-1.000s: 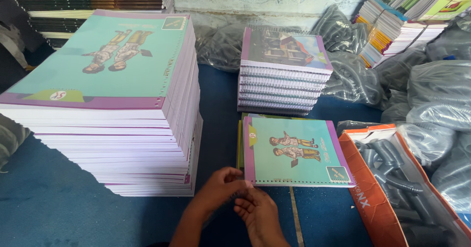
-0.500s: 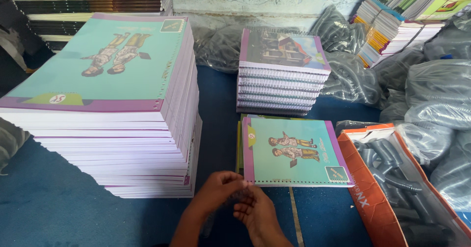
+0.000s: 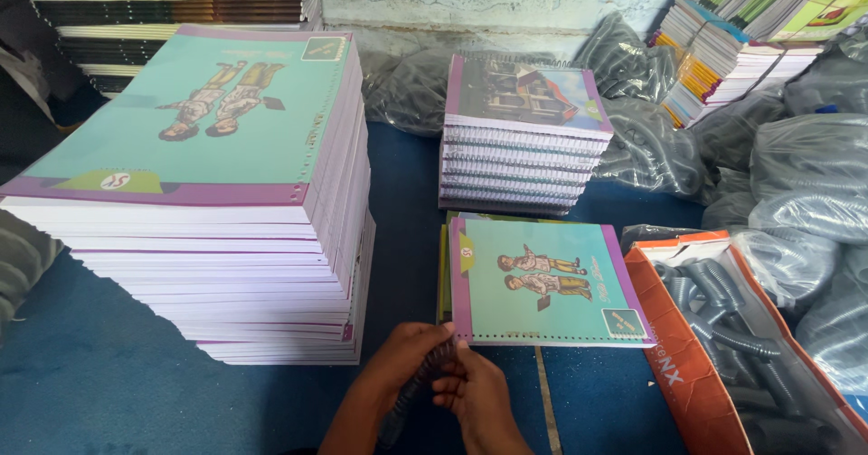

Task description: The person assembles spiral-bound notebooks by hand. They insert a plastic spiral coil into the punched holes of a notebook cover and pages, then place the completed notebook onto a stack. The person repeats this process for multiple notebooks.

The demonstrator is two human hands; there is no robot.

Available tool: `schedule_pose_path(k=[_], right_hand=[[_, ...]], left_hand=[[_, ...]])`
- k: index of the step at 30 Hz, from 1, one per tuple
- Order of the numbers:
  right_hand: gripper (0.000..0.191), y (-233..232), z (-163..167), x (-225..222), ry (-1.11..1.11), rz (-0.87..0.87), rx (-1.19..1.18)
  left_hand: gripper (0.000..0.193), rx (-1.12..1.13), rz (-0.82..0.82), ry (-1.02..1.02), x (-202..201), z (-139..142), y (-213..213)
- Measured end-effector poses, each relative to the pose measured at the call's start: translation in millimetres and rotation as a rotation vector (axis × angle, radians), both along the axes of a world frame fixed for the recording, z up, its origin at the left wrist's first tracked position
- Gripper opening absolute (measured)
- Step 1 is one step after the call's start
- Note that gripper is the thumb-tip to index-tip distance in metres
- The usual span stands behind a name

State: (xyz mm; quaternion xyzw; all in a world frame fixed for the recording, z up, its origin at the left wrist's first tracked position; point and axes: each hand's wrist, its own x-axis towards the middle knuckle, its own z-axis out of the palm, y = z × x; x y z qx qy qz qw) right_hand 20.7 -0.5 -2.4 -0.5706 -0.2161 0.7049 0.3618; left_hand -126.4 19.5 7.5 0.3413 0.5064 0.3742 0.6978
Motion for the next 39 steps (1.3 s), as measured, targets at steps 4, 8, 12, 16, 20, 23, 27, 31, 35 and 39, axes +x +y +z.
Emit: schedule_pose_path(k=[4,8,12,16,20,23,27,31,35,39], right_hand=[[0.040,6.3,-14.8,5.8,-0.031,0.015,0.050],[0.053,6.3,-17.1,7.7,-0.152,0.008,0.075],[0.061,4.7,-3.5,7.1,-0.152,0.045,-0.049],[0.066,3.4,10.6,4.2,-0.126,0.054,-0.080],[0.058,0.6,15.8,-1.0,-0.014,-0.027,-0.094],[0.040,-5.7,13.8,-2.2,0.121,-0.097,0.047],[0.040,-8.0,5.5,-2.5,0.229,-0.187,0.164],[0.040,-5.4,-4.9,-4.2,0.113,-0.217,0.136],[0.046,-4.2,-10.0,-5.3,0.044,-0.223,0.067],[0.046,-3.9,-7.5,-4.7,0.092,-0.230,-0.015]], left_hand=[[0.037,0.004,0.015,-0.063,1.3,-2.9,-1.4],[0.039,-0.013,0.003,-0.011,1.3,-3.1,-0.3],[0.040,0.009,-0.043,-0.004,-4.2,1.5,0.2],[0.059,0.091,-0.073,0.071,-20.0,10.5,-2.5],[0.061,-0.006,-0.031,0.214,-19.7,17.4,-1.5],[0.053,-0.075,0.018,0.271,-15.4,19.5,2.5],[0.049,0.024,0.029,0.319,-7.6,15.4,2.5],[0.049,0.161,0.015,0.223,-9.0,8.9,2.4],[0.047,0.190,-0.073,0.256,-23.0,4.9,-2.9],[0.036,0.205,-0.071,0.249,-24.8,6.5,-3.6]])
